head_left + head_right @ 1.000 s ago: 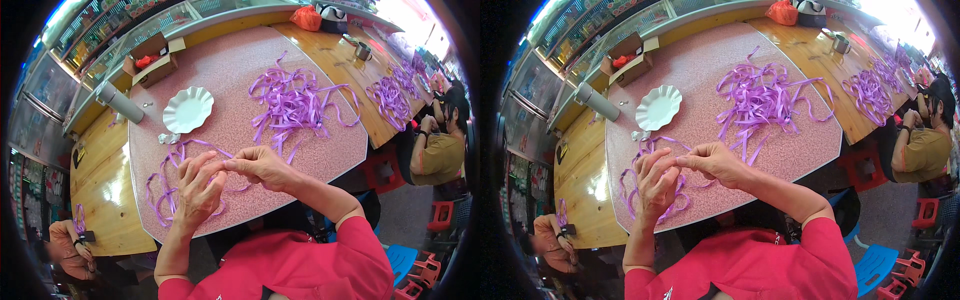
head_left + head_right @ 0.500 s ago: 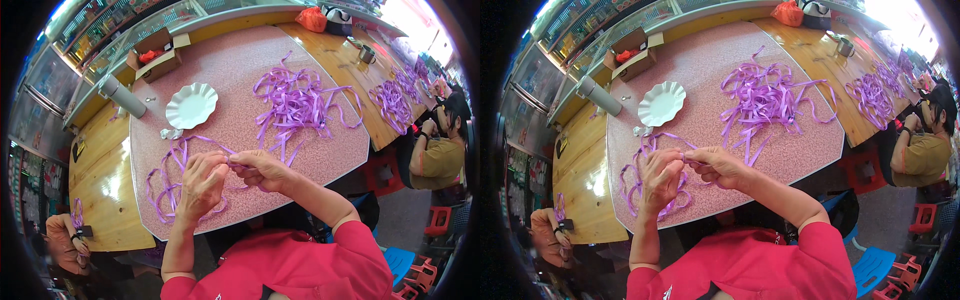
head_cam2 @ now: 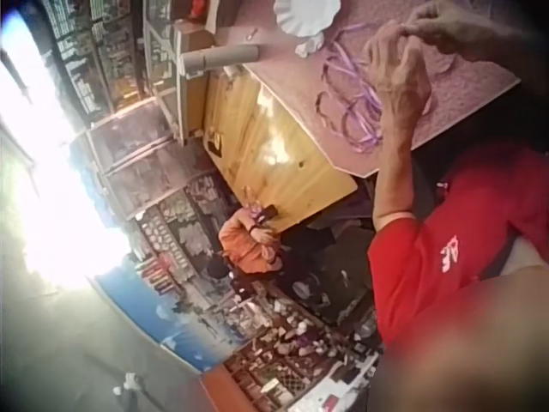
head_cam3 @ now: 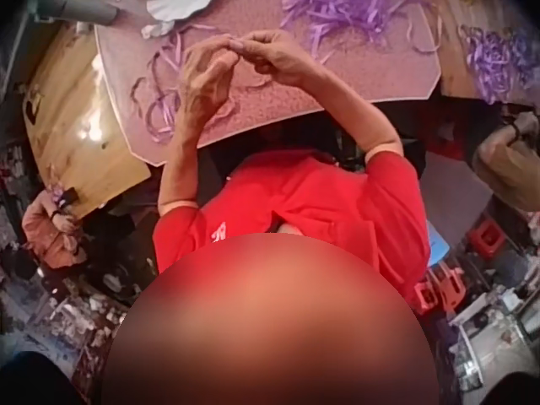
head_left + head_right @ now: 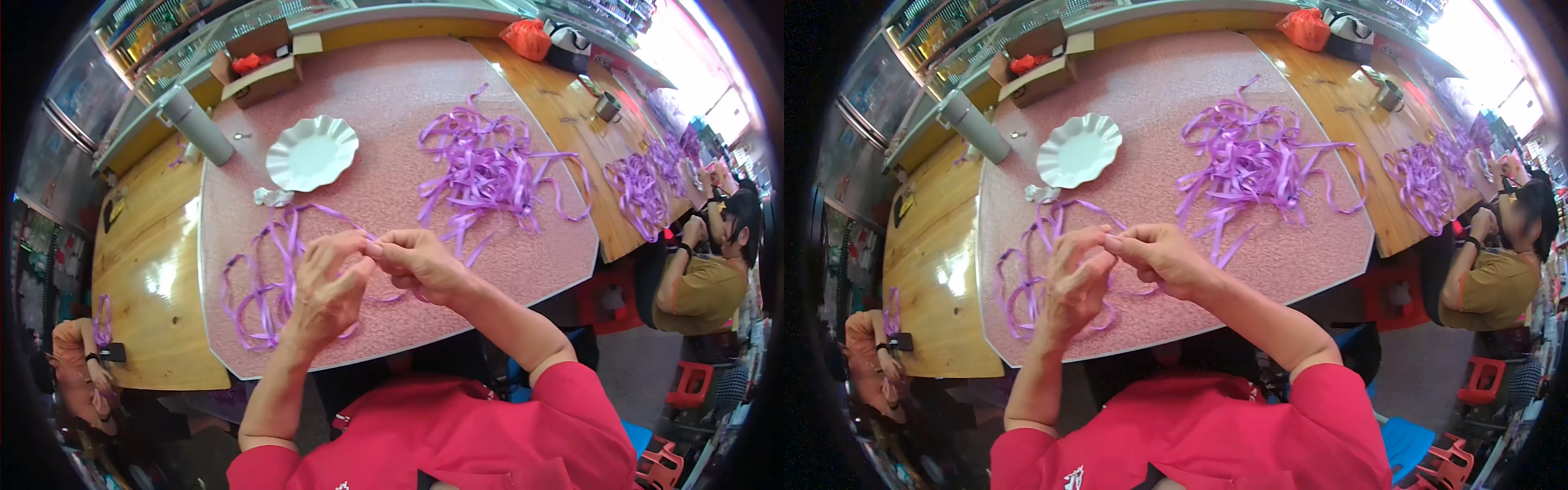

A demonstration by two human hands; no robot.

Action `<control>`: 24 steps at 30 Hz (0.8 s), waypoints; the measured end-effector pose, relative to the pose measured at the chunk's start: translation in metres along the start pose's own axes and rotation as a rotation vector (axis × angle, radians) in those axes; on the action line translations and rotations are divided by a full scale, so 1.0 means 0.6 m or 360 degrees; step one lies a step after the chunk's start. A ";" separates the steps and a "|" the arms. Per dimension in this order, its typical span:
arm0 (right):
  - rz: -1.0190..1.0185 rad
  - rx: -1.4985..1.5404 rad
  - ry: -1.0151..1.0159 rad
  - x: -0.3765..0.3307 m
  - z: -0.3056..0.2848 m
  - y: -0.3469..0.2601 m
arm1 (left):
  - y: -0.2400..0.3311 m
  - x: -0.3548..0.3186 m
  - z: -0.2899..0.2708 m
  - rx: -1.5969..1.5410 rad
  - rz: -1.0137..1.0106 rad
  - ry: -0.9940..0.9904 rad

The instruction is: Braiding long purple ribbons into a continuous chain on a wooden table.

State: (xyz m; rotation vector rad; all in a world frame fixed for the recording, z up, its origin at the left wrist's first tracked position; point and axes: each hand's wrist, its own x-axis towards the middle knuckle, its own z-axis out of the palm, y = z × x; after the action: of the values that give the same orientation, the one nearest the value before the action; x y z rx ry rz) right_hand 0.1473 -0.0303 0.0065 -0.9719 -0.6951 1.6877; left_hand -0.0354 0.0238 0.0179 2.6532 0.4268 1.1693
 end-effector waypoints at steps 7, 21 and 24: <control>-0.0204 -0.0064 0.0048 -0.001 0.013 0.009 | 0.007 -0.006 0.015 -0.0276 -0.0212 0.0214; -0.0864 -0.0443 0.0226 -0.005 0.036 0.018 | 0.033 -0.016 0.019 -0.1706 -0.1203 0.0482; -0.1010 -0.0376 0.0226 -0.002 0.041 0.023 | 0.039 -0.010 0.018 -0.1783 -0.1268 0.0518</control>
State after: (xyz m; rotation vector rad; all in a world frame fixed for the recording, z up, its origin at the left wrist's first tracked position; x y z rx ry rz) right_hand 0.1199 -0.0357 0.0080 -0.8966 -0.9976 0.9888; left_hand -0.0271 -0.0009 0.0135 1.1698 0.5672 1.0661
